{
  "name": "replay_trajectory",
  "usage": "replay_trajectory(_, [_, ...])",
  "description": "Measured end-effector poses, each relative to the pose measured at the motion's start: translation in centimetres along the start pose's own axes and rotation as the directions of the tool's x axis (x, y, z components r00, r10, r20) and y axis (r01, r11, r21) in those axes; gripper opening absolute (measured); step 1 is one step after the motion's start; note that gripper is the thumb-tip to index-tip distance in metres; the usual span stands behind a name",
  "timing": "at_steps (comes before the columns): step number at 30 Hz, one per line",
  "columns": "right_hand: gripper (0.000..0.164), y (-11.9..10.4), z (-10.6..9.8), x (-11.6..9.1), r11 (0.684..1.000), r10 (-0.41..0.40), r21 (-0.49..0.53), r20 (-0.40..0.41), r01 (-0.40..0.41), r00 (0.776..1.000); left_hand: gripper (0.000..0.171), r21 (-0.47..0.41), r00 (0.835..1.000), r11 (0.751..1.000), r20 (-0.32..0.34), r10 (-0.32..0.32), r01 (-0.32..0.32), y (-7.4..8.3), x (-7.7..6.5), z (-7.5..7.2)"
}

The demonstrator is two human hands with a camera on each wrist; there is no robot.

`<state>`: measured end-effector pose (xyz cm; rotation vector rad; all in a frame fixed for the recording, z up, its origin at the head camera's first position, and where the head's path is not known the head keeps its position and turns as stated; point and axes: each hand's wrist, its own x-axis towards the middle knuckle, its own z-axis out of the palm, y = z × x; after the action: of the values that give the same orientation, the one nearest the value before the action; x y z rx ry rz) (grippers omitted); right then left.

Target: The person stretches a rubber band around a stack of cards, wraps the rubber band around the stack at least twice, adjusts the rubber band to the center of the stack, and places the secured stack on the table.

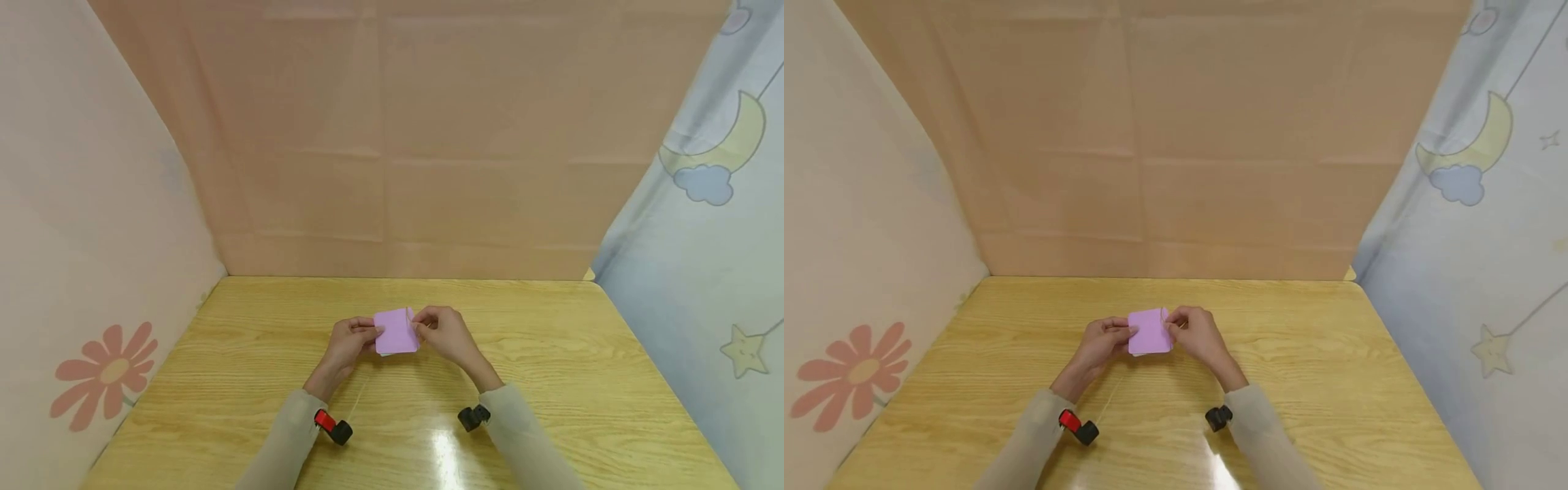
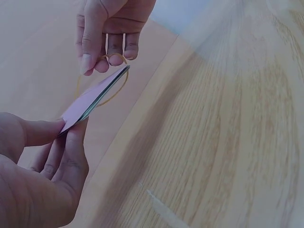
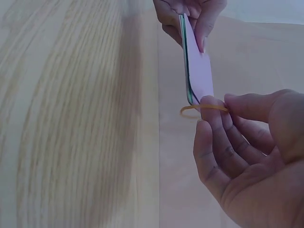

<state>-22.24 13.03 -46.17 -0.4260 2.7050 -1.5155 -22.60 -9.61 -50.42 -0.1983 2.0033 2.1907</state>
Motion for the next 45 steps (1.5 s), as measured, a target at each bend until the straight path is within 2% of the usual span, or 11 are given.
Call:
replay_trajectory(13, [0.007,0.5,0.5,0.0,1.000,0.023,0.007,0.006,-0.023,1.000,0.019,-0.072,1.000,0.997,-0.008,0.026,-0.027,0.0,0.6,0.2])
replay_trajectory(22, [0.010,0.5,0.7,-0.3,0.999,0.035,0.030,0.034,-0.036,0.999,0.013,-0.107,0.998,0.993,-0.053,0.034,-0.039,0.0,0.9,0.3])
replay_trajectory(33, [0.017,0.6,1.5,-0.8,0.998,0.050,0.042,0.045,-0.052,0.998,0.014,-0.106,0.991,0.993,-0.131,0.034,-0.049,0.4,1.3,0.1])
replay_trajectory(45, [0.022,1.5,2.5,-1.3,0.994,0.065,0.084,0.036,-0.068,0.997,0.017,-0.082,0.986,0.993,-0.152,0.076,-0.089,0.5,1.2,0.2])
